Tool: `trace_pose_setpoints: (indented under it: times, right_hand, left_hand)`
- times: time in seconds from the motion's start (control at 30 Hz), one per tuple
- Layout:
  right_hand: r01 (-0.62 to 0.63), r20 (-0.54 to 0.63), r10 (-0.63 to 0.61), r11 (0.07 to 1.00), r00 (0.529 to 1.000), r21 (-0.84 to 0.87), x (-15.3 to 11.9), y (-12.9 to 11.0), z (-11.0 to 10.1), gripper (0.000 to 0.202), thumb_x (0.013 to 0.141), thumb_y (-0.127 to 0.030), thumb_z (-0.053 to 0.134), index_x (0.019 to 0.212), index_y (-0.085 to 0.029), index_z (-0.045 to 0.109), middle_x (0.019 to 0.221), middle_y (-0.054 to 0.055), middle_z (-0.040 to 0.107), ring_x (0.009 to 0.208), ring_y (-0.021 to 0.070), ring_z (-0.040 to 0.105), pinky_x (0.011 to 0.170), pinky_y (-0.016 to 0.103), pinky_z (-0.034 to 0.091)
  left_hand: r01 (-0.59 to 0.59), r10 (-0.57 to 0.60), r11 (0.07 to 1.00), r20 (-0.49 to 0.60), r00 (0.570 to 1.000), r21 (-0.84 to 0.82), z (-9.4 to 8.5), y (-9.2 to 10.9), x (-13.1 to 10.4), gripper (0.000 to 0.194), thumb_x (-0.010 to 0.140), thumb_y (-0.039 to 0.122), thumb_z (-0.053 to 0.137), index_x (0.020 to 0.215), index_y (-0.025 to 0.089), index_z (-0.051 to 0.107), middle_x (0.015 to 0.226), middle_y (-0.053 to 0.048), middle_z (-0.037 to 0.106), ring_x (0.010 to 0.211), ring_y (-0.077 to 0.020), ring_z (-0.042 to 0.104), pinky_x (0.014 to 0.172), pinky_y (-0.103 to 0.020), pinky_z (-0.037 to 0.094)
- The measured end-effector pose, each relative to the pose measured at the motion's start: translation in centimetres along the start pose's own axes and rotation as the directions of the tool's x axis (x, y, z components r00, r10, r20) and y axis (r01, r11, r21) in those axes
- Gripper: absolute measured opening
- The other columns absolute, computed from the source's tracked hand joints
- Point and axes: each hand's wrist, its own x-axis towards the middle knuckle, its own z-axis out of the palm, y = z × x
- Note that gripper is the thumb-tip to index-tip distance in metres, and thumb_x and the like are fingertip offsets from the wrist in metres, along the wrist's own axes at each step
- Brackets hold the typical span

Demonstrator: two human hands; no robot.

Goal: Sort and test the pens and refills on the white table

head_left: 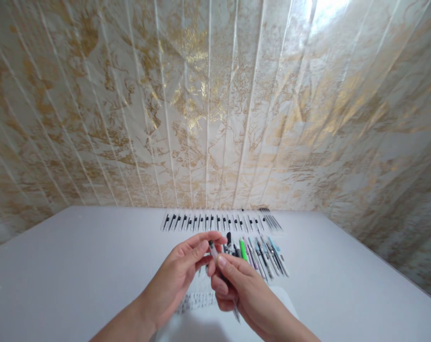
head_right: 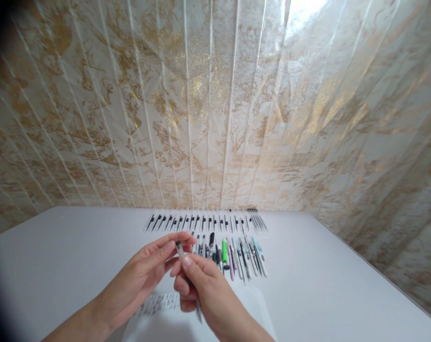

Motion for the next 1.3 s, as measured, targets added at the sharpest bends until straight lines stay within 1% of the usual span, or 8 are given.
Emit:
trace_pose_setpoints:
  times: [0.23,0.4,0.47,0.63,0.87,1.07,1.2,1.3]
  right_hand:
    - [-0.010,0.002,0.010,1.000,1.000,-0.023,0.1,0.4,0.2,0.036,0.082,-0.050,0.060,0.078,-0.015,0.054,0.056,-0.006,0.040,0.047,0.0047,0.027,0.044,0.019,0.020]
    - [-0.011,0.010,0.011,0.999,1.000,0.048,0.1,0.4,0.1,0.032,0.084,-0.046,0.060,0.079,-0.015,0.055,0.056,-0.007,0.040,0.046,0.0042,0.027,0.044,0.019,0.021]
    - [-0.007,0.004,0.007,0.998,1.000,0.055,0.2,0.4,0.1,0.032,0.083,-0.046,0.060,0.079,-0.015,0.056,0.055,-0.007,0.041,0.045,0.0040,0.027,0.044,0.019,0.020]
    - [-0.021,0.003,0.020,0.999,1.000,0.033,0.2,0.5,0.2,0.034,0.083,-0.049,0.060,0.078,-0.015,0.055,0.055,-0.006,0.041,0.045,0.0043,0.027,0.043,0.019,0.020]
    - [-0.018,0.008,0.017,0.997,1.000,0.080,0.1,0.4,0.1,0.032,0.084,-0.046,0.061,0.080,-0.014,0.057,0.056,-0.007,0.041,0.045,0.0040,0.027,0.044,0.019,0.020]
    - [-0.055,0.035,0.052,0.995,0.998,0.079,0.0,0.4,0.1,0.034,0.082,-0.047,0.062,0.078,-0.014,0.057,0.052,-0.008,0.040,0.043,0.0037,0.027,0.042,0.018,0.019]
    - [-0.152,0.139,0.148,0.988,0.979,0.021,-0.1,0.8,0.3,0.037,0.082,-0.048,0.062,0.067,-0.015,0.059,0.041,-0.011,0.029,0.035,0.0029,0.017,0.036,0.019,0.011]
    - [-0.146,0.095,0.150,0.988,0.984,-0.051,-0.1,-0.1,0.2,0.036,0.081,-0.048,0.062,0.073,-0.013,0.067,0.046,-0.008,0.038,0.034,0.0025,0.019,0.036,0.019,0.013]
  left_hand:
    - [0.014,-0.014,1.000,-0.039,0.999,-0.017,0.1,-0.3,0.2,0.016,0.085,0.032,0.061,0.080,0.016,0.062,0.068,0.002,0.054,0.056,-0.0074,0.043,0.060,-0.022,0.044]
    - [0.005,-0.005,1.000,0.012,1.000,0.011,0.0,0.1,0.2,0.023,0.089,0.032,0.054,0.098,0.015,0.065,0.092,-0.005,0.060,0.064,-0.0085,0.047,0.070,-0.025,0.046]
    - [0.009,-0.009,1.000,-0.019,1.000,0.000,0.1,0.2,0.1,0.024,0.089,0.035,0.055,0.102,0.016,0.064,0.088,-0.004,0.059,0.067,-0.0097,0.048,0.073,-0.025,0.046]
    - [0.022,-0.022,1.000,-0.056,0.998,0.004,0.1,-0.2,0.1,0.019,0.086,0.033,0.061,0.084,0.015,0.062,0.072,0.001,0.055,0.057,-0.0071,0.043,0.059,-0.020,0.044]
    - [-0.003,0.003,1.000,0.006,1.000,-0.002,0.0,0.1,0.1,0.022,0.089,0.033,0.054,0.098,0.014,0.063,0.092,-0.004,0.059,0.062,-0.0079,0.046,0.066,-0.024,0.047]
    - [0.015,-0.014,1.000,-0.029,0.999,0.011,0.0,-0.3,0.1,0.020,0.085,0.033,0.061,0.079,0.014,0.063,0.057,0.004,0.051,0.051,-0.0063,0.044,0.055,-0.018,0.041]
    - [0.039,-0.041,0.998,0.031,0.999,0.049,0.4,0.1,0.0,0.021,0.081,0.035,0.064,0.079,0.015,0.065,0.078,-0.001,0.063,0.052,-0.0062,0.049,0.053,-0.020,0.040]
    - [-0.013,0.008,0.976,0.027,1.000,0.218,-0.6,0.7,0.7,0.022,0.082,0.037,0.061,0.088,0.017,0.068,0.092,-0.004,0.067,0.078,-0.0148,0.060,0.071,-0.025,0.045]
